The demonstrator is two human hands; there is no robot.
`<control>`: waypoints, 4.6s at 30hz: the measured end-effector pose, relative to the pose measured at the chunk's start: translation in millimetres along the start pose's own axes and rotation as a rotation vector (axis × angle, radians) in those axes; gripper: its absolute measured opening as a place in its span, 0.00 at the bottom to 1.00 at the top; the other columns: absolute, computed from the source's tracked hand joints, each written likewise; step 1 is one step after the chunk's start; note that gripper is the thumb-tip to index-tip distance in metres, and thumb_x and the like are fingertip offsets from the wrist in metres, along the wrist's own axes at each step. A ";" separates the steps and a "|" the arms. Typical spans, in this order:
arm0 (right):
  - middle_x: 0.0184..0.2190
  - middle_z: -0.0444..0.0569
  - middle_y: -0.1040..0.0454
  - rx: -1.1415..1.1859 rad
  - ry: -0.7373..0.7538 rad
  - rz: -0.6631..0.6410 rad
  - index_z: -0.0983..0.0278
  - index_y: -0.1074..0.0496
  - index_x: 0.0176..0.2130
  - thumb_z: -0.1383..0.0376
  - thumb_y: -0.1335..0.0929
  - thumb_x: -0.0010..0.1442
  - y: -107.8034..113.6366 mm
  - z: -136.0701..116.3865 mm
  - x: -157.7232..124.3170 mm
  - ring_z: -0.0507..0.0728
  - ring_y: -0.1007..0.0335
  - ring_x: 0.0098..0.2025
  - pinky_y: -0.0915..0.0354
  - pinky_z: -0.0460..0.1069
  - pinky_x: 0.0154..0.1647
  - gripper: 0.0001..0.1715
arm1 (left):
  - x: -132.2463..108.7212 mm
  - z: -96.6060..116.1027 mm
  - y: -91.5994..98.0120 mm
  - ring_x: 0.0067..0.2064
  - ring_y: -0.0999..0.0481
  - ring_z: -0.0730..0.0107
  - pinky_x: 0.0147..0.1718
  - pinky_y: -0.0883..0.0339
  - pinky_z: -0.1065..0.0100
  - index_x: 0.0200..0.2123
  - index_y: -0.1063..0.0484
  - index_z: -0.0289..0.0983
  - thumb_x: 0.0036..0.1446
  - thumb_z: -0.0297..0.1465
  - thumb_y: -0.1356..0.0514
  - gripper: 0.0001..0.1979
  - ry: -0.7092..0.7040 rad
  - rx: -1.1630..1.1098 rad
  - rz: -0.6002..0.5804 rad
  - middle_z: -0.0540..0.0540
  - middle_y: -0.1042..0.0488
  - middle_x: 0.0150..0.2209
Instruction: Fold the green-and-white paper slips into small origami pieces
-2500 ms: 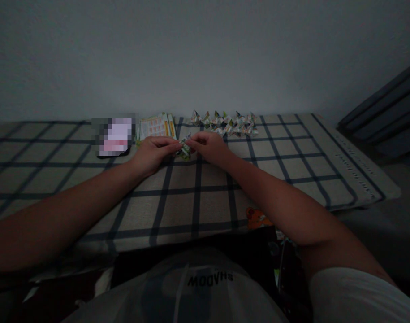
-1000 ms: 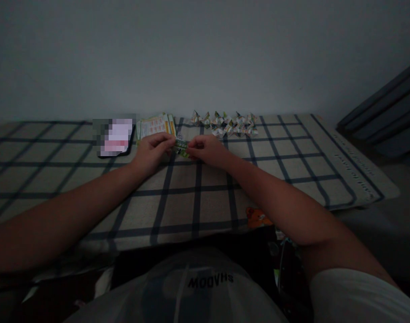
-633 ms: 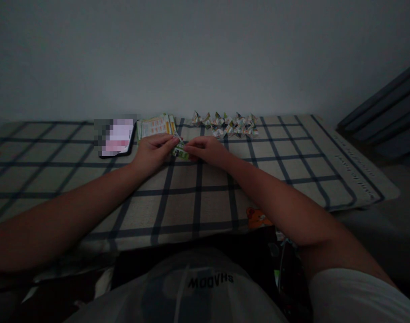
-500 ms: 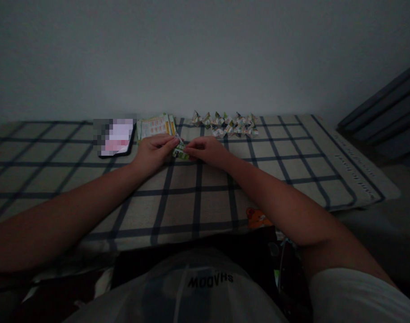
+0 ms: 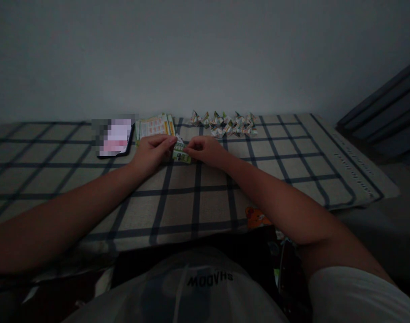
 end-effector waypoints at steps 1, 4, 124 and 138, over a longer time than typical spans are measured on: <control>0.23 0.42 0.28 0.004 0.001 0.012 0.64 0.28 0.28 0.47 0.28 0.57 0.3 0.4 0.3 0.49 0.38 0.25 0.42 0.47 0.28 0.23 | -0.2 0.3 0.2 0.34 0.26 0.66 0.35 0.34 0.67 0.29 0.20 0.37 0.55 0.44 0.35 0.15 -0.003 0.005 0.018 0.47 0.22 0.29; 0.22 0.41 0.30 0.013 0.001 0.039 0.64 0.29 0.27 0.46 0.28 0.56 0.9 0.9 0.4 0.49 0.40 0.25 0.44 0.46 0.27 0.24 | -0.6 1.0 0.7 0.36 0.23 0.65 0.37 0.31 0.68 0.32 0.18 0.38 0.54 0.43 0.32 0.14 -0.011 0.034 0.052 0.45 0.18 0.33; 0.27 0.45 0.27 -0.096 0.107 0.030 0.64 0.27 0.32 0.38 0.38 0.64 5.7 -5.0 0.3 0.52 0.35 0.31 0.40 0.48 0.35 0.33 | 1.6 -3.0 -6.7 0.24 0.32 0.74 0.25 0.36 0.70 0.30 0.24 0.37 0.51 0.53 0.32 0.23 0.079 -0.320 -0.136 0.49 0.29 0.23; 0.28 0.46 0.24 0.033 0.108 0.142 0.65 0.24 0.31 0.41 0.25 0.51 6.6 0.0 1.6 0.52 0.31 0.31 0.36 0.48 0.34 0.29 | 4.5 -2.9 -3.6 0.32 0.29 0.72 0.31 0.35 0.71 0.29 0.29 0.38 0.49 0.44 0.31 0.17 -0.136 -0.109 -0.010 0.49 0.26 0.32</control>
Point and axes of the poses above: each hand's wrist, its own x-axis towards the middle knuckle, its own y-axis out of the back of the hand, z = x × y, the point moved 2 cm from there along x, towards the middle knuckle
